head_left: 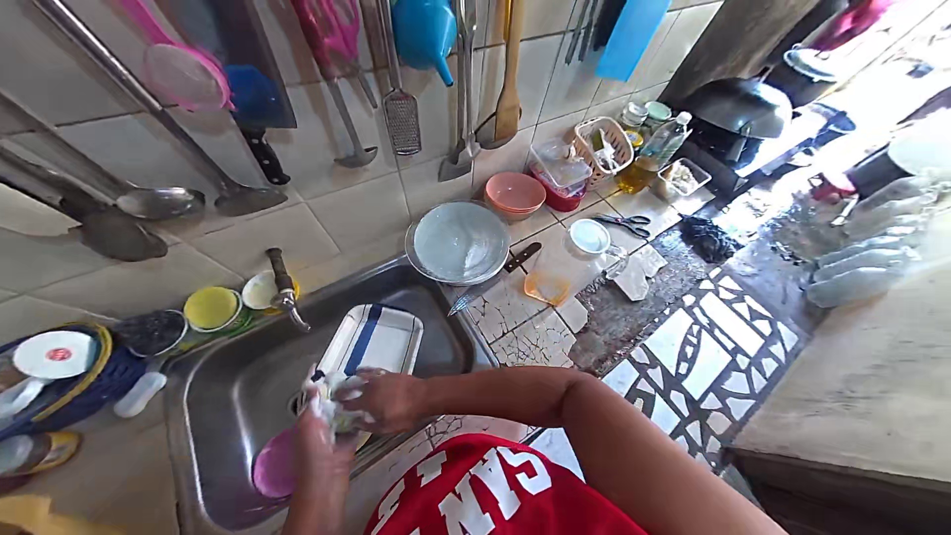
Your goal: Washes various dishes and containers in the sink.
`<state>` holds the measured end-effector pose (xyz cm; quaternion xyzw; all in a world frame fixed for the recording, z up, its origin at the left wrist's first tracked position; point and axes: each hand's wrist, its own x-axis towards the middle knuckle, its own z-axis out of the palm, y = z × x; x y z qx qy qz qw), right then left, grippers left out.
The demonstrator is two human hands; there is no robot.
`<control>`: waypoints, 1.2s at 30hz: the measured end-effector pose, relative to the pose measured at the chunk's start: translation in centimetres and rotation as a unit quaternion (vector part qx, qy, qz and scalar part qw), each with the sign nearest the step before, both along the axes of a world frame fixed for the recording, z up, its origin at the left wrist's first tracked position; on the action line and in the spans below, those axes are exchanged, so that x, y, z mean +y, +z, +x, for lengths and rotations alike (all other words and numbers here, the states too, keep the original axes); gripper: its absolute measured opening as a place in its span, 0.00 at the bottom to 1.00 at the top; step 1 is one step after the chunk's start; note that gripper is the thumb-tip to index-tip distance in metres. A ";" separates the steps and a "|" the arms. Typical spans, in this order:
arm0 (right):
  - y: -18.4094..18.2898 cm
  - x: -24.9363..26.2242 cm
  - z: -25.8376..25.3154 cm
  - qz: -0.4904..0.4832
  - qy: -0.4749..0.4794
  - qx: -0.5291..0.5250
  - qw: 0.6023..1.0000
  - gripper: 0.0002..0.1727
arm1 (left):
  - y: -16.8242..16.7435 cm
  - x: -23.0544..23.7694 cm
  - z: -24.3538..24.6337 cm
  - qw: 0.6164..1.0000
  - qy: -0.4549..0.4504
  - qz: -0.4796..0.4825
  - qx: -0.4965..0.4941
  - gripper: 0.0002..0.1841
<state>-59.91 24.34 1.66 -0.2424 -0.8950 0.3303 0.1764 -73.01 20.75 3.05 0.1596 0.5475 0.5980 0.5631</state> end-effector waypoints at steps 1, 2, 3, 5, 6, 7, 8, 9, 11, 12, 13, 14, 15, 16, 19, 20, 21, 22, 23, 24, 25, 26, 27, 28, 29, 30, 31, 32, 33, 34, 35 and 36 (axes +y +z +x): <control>-0.9 0.0 -0.5 0.015 0.014 -0.011 1.000 0.22 | -0.7 -0.7 -0.4 1.000 0.019 -0.015 -0.002 0.20; -1.6 0.1 -1.0 0.031 0.021 -0.020 0.999 0.22 | -1.2 -1.1 -0.8 0.999 0.034 -0.023 0.003 0.19; -2.1 0.4 -1.5 0.049 0.021 -0.036 0.998 0.22 | -1.6 -1.3 -1.1 0.999 0.046 -0.026 0.011 0.18; -2.8 0.8 -2.4 0.091 0.010 -0.066 0.994 0.24 | -1.9 -1.6 -1.7 0.997 0.066 -0.026 0.029 0.18; -3.1 1.0 -2.8 0.105 -0.010 -0.062 0.993 0.22 | -1.9 -1.7 -1.8 0.996 0.075 -0.030 0.038 0.19; -3.6 1.3 -3.1 0.117 -0.046 -0.041 0.991 0.20 | -1.9 -1.8 -2.0 0.995 0.082 -0.036 0.048 0.20; -4.4 1.6 -3.3 0.123 -0.097 -0.019 0.987 0.18 | -1.9 -2.1 -2.1 0.993 0.086 -0.045 0.062 0.20; -5.1 2.1 -3.3 0.095 -0.149 -0.024 0.984 0.17 | -2.0 -2.4 -2.2 0.992 0.091 -0.055 0.074 0.21; -5.9 4.2 -2.3 0.012 -0.244 -0.041 0.969 0.18 | -2.2 -2.6 -1.8 0.990 0.092 -0.061 0.084 0.22; -5.6 5.0 -1.9 -0.022 -0.274 -0.040 0.961 0.19 | -2.3 -2.6 -1.5 0.991 0.084 -0.060 0.085 0.22; -5.1 5.2 -2.1 -0.051 -0.292 -0.032 0.955 0.20 | -2.5 -2.6 -1.3 0.992 0.078 -0.058 0.084 0.22; -4.5 4.8 -2.6 -0.074 -0.295 -0.027 0.952 0.22 | -2.5 -2.5 -1.1 0.992 0.077 -0.058 0.079 0.22; -4.1 3.9 -3.2 -0.082 -0.282 -0.019 0.956 0.24 | -2.5 -2.4 -0.9 0.993 0.078 -0.056 0.068 0.22; -3.7 2.6 -3.8 -0.073 -0.262 0.001 0.962 0.24 | -2.4 -2.2 -0.7 0.994 0.078 -0.049 0.054 0.22; -2.2 -1.4 -4.7 -0.027 -0.165 0.077 0.983 0.19 | -1.2 -1.3 -0.8 0.995 0.088 -0.038 0.038 0.18; -1.8 -2.3 -4.3 -0.031 -0.131 0.071 0.988 0.18 | -0.9 -1.3 -1.1 0.994 0.090 -0.038 0.039 0.17; -1.8 -2.9 -3.6 -0.032 -0.105 0.054 0.993 0.17 | -0.8 -1.3 -1.6 0.994 0.091 -0.040 0.038 0.19; -2.2 -3.1 -2.5 -0.028 -0.085 0.020 0.996 0.18 | -0.9 -1.5 -2.2 0.994 0.094 -0.042 0.045 0.21; -3.0 -3.3 -1.4 -0.005 -0.075 -0.022 0.997 0.18 | -1.2 -1.7 -2.9 0.992 0.101 -0.045 0.057 0.23; -3.8 -3.2 -0.3 0.034 -0.077 -0.068 0.994 0.20 | -1.6 -1.9 -3.3 0.991 0.105 -0.044 0.067 0.23; -4.2 -2.7 0.8 0.070 -0.099 -0.104 0.987 0.22 | -2.0 -2.0 -3.5 0.991 0.103 -0.043 0.072 0.23; -4.2 -1.8 1.7 0.086 -0.133 -0.128 0.979 0.23 | -2.4 -2.2 -3.6 0.992 0.096 -0.042 0.070 0.22; -3.8 -0.5 2.2 0.086 -0.172 -0.145 0.971 0.23 | -2.7 -2.4 -3.6 0.993 0.086 -0.041 0.063 0.21; -3.0 1.1 2.6 0.070 -0.206 -0.159 0.963 0.24 | -2.7 -2.5 -3.5 0.995 0.075 -0.038 0.056 0.21; -2.2 2.7 2.7 0.062 -0.233 -0.167 0.956 0.24 | -2.3 -2.6 -3.1 0.996 0.064 -0.035 0.049 0.21; -1.9 3.9 2.4 0.066 -0.252 -0.160 0.952 0.23 | -1.7 -2.7 -2.6 0.997 0.055 -0.041 0.039 0.21; -2.0 4.5 1.7 0.066 -0.257 -0.137 0.954 0.22 | -1.2 -2.7 -2.0 0.997 0.052 -0.050 0.028 0.21; -2.3 4.6 0.6 0.063 -0.253 -0.108 0.959 0.22 | -1.0 -2.6 -1.6 0.997 0.056 -0.058 0.014 0.21; -2.5 4.3 -0.6 0.057 -0.245 -0.079 0.965 0.22 | -1.0 -2.4 -1.3 0.996 0.062 -0.060 -0.004 0.21; -2.9 3.7 -1.8 0.058 -0.234 -0.043 0.970 0.22 | -1.2 -1.9 -1.3 0.996 0.068 -0.053 -0.026 0.21; -3.1 3.0 -2.6 0.058 -0.209 -0.016 0.976 0.22 | -1.5 -1.5 -1.7 0.996 0.076 -0.036 -0.043 0.20; -3.2 1.9 -2.8 0.058 -0.165 -0.003 0.985 0.22 | -1.9 -1.1 -2.2 0.995 0.084 -0.018 -0.051 0.20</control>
